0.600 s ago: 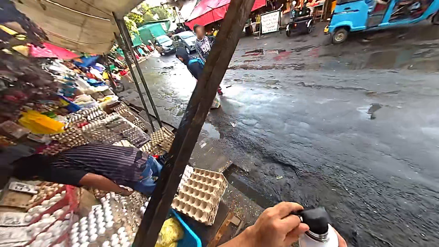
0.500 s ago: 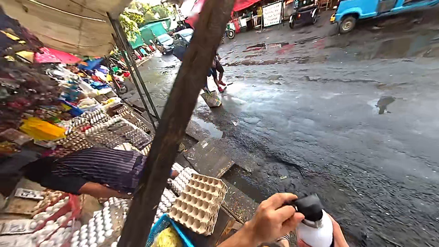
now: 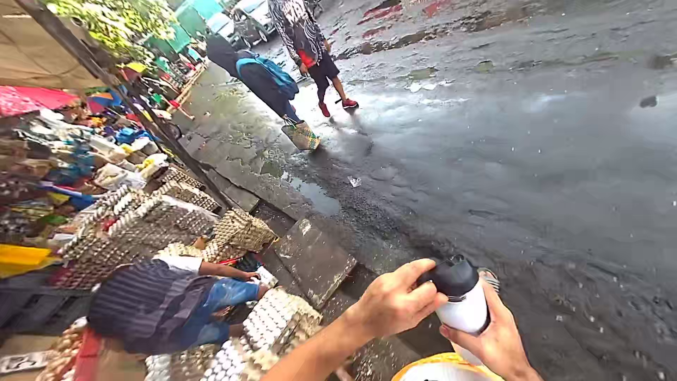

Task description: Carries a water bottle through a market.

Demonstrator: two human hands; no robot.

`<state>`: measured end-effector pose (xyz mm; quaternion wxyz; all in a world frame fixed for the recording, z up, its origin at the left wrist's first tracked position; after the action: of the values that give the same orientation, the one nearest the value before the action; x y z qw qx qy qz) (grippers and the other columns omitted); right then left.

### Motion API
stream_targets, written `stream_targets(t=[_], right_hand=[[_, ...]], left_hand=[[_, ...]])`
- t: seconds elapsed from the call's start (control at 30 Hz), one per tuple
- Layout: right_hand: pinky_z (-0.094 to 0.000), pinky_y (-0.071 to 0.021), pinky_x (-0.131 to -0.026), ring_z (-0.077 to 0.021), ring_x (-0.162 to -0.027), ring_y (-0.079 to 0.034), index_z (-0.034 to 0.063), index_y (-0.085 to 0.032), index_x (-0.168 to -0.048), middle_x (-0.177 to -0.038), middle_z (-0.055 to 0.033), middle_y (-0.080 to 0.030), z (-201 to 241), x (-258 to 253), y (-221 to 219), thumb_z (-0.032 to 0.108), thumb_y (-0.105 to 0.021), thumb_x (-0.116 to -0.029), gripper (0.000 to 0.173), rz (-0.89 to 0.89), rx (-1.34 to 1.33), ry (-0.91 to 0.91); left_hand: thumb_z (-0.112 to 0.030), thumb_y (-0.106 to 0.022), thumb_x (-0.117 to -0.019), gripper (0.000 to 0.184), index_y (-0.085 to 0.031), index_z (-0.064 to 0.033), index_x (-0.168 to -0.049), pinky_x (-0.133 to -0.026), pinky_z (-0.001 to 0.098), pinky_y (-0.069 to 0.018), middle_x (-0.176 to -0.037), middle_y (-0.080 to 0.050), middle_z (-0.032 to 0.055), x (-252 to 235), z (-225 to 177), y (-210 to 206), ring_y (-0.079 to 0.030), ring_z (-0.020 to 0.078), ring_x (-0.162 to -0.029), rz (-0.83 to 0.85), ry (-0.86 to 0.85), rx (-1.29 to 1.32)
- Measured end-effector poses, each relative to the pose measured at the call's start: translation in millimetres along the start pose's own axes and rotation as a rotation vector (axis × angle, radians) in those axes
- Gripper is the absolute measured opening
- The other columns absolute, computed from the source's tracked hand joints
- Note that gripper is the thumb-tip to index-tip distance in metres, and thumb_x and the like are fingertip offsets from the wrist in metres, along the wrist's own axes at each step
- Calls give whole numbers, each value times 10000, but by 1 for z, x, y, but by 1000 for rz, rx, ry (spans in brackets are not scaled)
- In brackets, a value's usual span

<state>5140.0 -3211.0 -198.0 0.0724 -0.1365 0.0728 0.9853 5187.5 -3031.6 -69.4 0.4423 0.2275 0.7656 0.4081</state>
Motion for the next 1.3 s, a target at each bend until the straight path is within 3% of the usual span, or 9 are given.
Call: stream_targets(t=[0.1, 0.2, 0.3, 0.43, 0.6, 0.73, 0.83, 1.03, 1.3], right_hand=[[-340, -557, -1047, -100, -1194, -644, 5, -521, -1420, -1294, -76, -675, -52, -126, 6, 510, -963, -562, 1089, 96, 7, 23], [-363, -557, -1043, -118, -1189, -651, -16, -530, -1405, -1283, -106, -681, -89, -258, 3, 511, -960, -573, 1075, 215, 53, 75], [-378, -561, -1035, -129, -1189, -653, 13, -550, -1398, -1285, -101, -682, -99, -384, -9, 518, -949, -587, 1036, 345, 106, 124], [-377, -549, -1065, -138, -1232, -632, 13, -533, -1421, -1335, -104, -659, -102, -523, -62, 504, -953, -597, 1047, 580, 69, 174], [-345, -540, -1071, -130, -1224, -635, -47, -504, -1419, -1325, -140, -657, -124, -645, -185, 456, -975, -575, 1089, 798, -39, 157], [-384, -536, -1078, -172, -1229, -633, -62, -496, -1409, -1324, -166, -647, -144, -730, -311, 411, -984, -567, 1083, 871, -104, 109], [-375, -542, -1069, -158, -1219, -636, -53, -498, -1413, -1318, -148, -653, -138, -796, -398, 406, -987, -553, 1091, 888, -113, 100], [-370, -543, -1067, -155, -1215, -639, -44, -512, -1411, -1314, -140, -660, -113, -935, -524, 430, -982, -560, 1081, 865, -91, 170], [-378, -541, -1071, -156, -1216, -641, -35, -511, -1418, -1315, -143, -662, -151, -1114, -714, 471, -973, -566, 1093, 946, -73, 203]], left_hand=[[-225, -678, -1002, 203, -673, -37, -926, -949, 362, -605, -1252, -665, 219, -64, 95, -31, -682, 267, -1160, -93, 63, 68], [-199, -712, -978, 166, -653, -49, -942, -983, 367, -595, -1253, -661, 196, -124, 187, -49, -667, 259, -1187, -230, 138, 81], [-179, -736, -958, 150, -651, -55, -964, -973, 347, -594, -1256, -661, 177, -179, 268, -41, -673, 238, -1162, -337, 203, 30], [-158, -750, -945, 234, -546, -66, -1015, -967, 358, -605, -1225, -670, 146, -210, 362, -4, -682, 240, -1156, -481, 387, -6], [-198, -780, -924, 390, -557, -63, -1214, -974, 333, -578, -1139, -661, 85, -191, 495, 36, -659, 177, -1099, -664, 662, -61], [-250, -763, -938, 536, -576, -60, -1404, -1010, 351, -564, -1228, -686, 87, -154, 623, 80, -662, 170, -1106, -798, 863, -114], [-337, -710, -973, 461, -646, -103, -1366, -953, 329, -560, -1137, -704, 59, -146, 719, 127, -652, 145, -1030, -815, 913, -102], [-325, -752, -944, 482, -652, -107, -1363, -934, 313, -559, -1152, -723, 44, -178, 883, 232, -658, 134, -1014, -747, 822, -93], [-309, -784, -912, 521, -647, -112, -1374, -915, 296, -553, -1148, -730, 22, -166, 1116, 297, -653, 110, -989, -857, 880, -154]])
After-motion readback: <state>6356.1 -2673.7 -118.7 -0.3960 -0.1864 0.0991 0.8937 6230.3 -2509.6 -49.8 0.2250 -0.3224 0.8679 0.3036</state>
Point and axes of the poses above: each hand's wrist, its own x-axis away from the middle knuckle, its own y-axis out of the back of the hand, z = x × y, the point moved 5 cm from there along -x, towards the middle knuckle
